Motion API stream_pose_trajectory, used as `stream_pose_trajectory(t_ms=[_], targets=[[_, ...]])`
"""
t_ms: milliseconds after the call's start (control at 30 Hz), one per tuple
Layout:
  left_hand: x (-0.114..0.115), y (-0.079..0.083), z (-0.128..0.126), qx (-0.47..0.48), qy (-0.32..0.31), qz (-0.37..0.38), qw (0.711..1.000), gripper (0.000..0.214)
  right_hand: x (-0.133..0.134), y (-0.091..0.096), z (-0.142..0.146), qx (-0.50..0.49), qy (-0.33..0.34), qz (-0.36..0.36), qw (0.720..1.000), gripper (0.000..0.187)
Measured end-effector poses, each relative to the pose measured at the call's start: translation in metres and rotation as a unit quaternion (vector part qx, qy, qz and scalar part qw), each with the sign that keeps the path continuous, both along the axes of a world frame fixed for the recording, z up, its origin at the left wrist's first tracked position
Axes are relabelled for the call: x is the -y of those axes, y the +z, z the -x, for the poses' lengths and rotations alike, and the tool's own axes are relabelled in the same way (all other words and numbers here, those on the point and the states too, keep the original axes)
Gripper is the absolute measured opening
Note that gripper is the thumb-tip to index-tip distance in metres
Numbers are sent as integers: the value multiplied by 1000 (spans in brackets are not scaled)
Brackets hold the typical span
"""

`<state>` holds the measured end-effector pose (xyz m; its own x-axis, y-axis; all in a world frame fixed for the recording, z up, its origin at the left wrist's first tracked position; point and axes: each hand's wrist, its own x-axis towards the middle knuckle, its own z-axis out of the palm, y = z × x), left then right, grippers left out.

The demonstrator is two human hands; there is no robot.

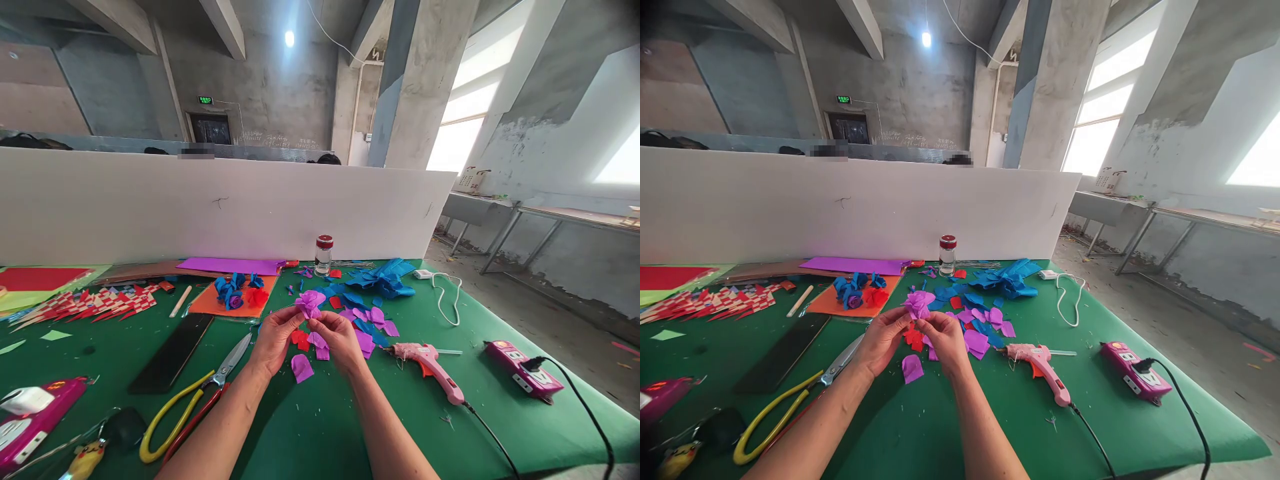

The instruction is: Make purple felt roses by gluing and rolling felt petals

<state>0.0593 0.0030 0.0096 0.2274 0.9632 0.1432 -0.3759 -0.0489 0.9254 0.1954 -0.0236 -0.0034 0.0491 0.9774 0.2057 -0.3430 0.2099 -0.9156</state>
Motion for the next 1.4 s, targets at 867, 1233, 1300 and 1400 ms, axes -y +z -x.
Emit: stream_pose_trajectory(t_ms=[867,1233,1300,1400], targets=[[0,-2,-4,62,22,19,998,28,0,-2,2,-3,-15,10,1000,29],[0,0,-7,80,49,37,995,28,-1,-2,3,-11,-12,14,1000,30],[1,0,-8,79,49,37,995,29,-1,-2,3,-13,-14,16,1000,31],[2,-1,-8,74,32,28,996,28,-1,-1,2,-14,-16,17,1000,30]])
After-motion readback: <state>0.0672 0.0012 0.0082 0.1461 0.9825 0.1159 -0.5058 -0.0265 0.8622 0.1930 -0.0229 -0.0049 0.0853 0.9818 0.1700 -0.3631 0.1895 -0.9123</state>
